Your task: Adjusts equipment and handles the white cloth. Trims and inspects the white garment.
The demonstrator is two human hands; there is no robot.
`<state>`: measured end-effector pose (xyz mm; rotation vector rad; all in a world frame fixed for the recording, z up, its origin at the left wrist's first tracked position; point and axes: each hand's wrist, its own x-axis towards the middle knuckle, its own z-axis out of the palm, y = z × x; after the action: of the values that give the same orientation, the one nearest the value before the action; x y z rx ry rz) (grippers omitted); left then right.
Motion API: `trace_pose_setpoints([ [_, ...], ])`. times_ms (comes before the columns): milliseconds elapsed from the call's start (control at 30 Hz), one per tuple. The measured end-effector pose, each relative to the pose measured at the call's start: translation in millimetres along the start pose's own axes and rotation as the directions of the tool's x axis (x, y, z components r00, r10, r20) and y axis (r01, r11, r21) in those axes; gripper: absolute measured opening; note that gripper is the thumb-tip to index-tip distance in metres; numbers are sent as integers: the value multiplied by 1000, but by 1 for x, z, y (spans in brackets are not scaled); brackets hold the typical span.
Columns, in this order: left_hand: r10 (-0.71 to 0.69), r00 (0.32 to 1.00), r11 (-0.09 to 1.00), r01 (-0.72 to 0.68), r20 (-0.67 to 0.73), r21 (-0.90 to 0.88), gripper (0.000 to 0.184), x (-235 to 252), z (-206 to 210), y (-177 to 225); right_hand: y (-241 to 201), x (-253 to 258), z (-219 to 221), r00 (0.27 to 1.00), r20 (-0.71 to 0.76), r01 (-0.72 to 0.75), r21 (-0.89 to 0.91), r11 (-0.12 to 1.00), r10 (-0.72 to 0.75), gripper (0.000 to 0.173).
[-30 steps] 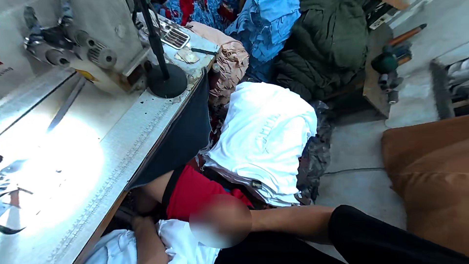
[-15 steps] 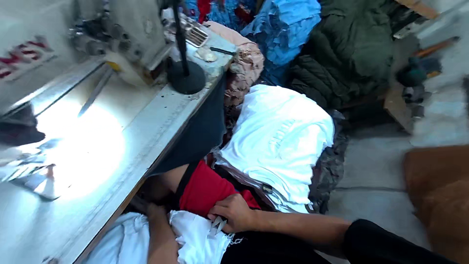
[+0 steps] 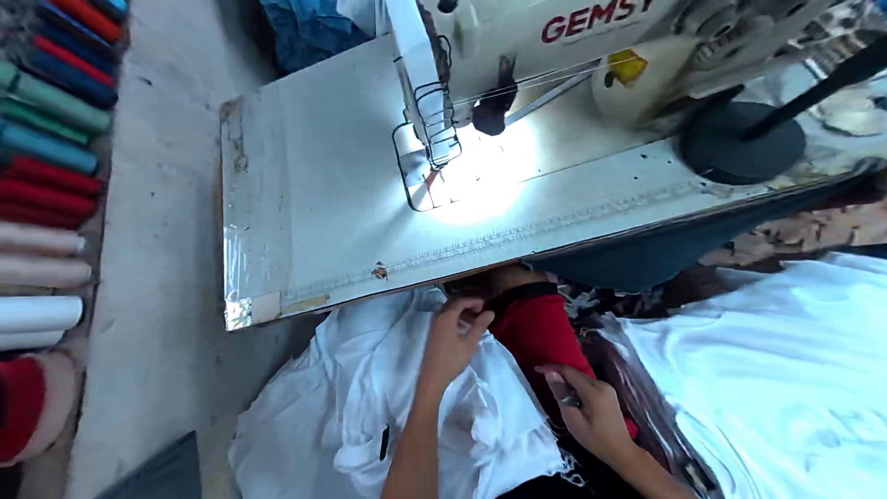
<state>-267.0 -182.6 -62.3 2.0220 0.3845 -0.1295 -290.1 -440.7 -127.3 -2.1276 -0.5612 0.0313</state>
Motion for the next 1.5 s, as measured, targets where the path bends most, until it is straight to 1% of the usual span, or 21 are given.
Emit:
trace_pose_setpoints([
  [133, 68, 913, 982, 8, -402, 187, 32, -61, -68, -41, -8, 41, -2, 980, 194, -87, 203, 975, 47, 44],
  [233, -45, 855, 970, 162, -517, 183, 31, -107, -111, -64, -26, 73, 3, 950, 311, -54, 217, 975, -17, 43],
  [300, -160, 861, 947, 272, -482, 172, 32, -136, -131, -69, -41, 90, 9, 906, 414, -3, 202, 979, -83, 41],
  [367, -330, 891, 900, 397, -312, 182, 40, -160, -145, -66, -59, 104, 18, 857, 499, 38, 183, 982, -127, 38],
  [433, -513, 852, 824, 523, -106, 218, 56, -177, -153, -66, -72, 115, 35, 818, 569, 20, 129, 991, -91, 35],
  [500, -594, 804, 766, 565, 1, 305, 59, -189, -152, -75, -76, 125, 57, 780, 626, -47, 35, 998, 15, 50],
  [567, -555, 831, 791, 517, 30, 326, 41, -197, -152, -87, -80, 129, 73, 777, 628, -39, -18, 999, 41, 57],
  [633, -418, 908, 870, 413, -42, 270, 30, -201, -151, -91, -89, 122, 80, 808, 576, 101, 75, 992, -126, 49],
  [667, -346, 932, 903, 362, -106, 232, 29, -200, -151, -89, -96, 115, 80, 780, 581, 185, 145, 972, -235, 45],
  [733, -226, 945, 958, 260, -235, 123, 24, -191, -149, -79, -113, 99, 79, 619, 674, 326, 248, 912, -404, 45],
  [800, -124, 929, 992, 107, -349, -69, 17, -174, -147, -69, -124, 85, 81, 454, 787, 415, 228, 881, -417, 39],
  [833, -104, 908, 987, 43, -405, -157, 14, -166, -147, -63, -124, 81, 84, 434, 801, 426, 221, 877, -413, 33],
  [900, -116, 867, 950, -45, -484, -309, 9, -152, -148, -53, -116, 90, 77, 498, 735, 334, 328, 884, -461, 22],
  [1000, -163, 878, 845, -111, -450, -522, 19, -140, -153, -46, -104, 123, 38, 627, 600, -91, 690, 718, -497, 13],
  [1067, -199, 887, 772, -120, -416, -624, 18, -127, -148, -52, -89, 137, 19, 724, 595, -263, 705, 659, -348, 16],
  [1100, -242, 878, 736, -111, -414, -668, 15, -118, -143, -56, -82, 140, 17, 782, 588, -295, 639, 710, -205, 16],
  [1167, -347, 839, 667, -93, -419, -739, 15, -101, -129, -66, -72, 144, 25, 876, 477, -247, 315, 917, 72, 25],
  [1200, -375, 824, 648, -94, -424, -756, 17, -98, -123, -72, -67, 142, 31, 909, 401, -185, 147, 972, 112, 34],
  [1267, -382, 812, 665, -90, -441, -742, 20, -100, -115, -80, -64, 133, 36, 941, 327, -99, 24, 995, 86, 37],
  [1400, -367, 804, 804, 21, -468, -594, 20, -119, -105, -77, -87, 107, 37, 869, 487, -33, 239, 970, -90, 32],
  [1500, -370, 855, 858, 165, -363, -486, 21, -127, -100, -64, -106, 85, 54, 817, 524, 64, 330, 942, -240, 38],
])
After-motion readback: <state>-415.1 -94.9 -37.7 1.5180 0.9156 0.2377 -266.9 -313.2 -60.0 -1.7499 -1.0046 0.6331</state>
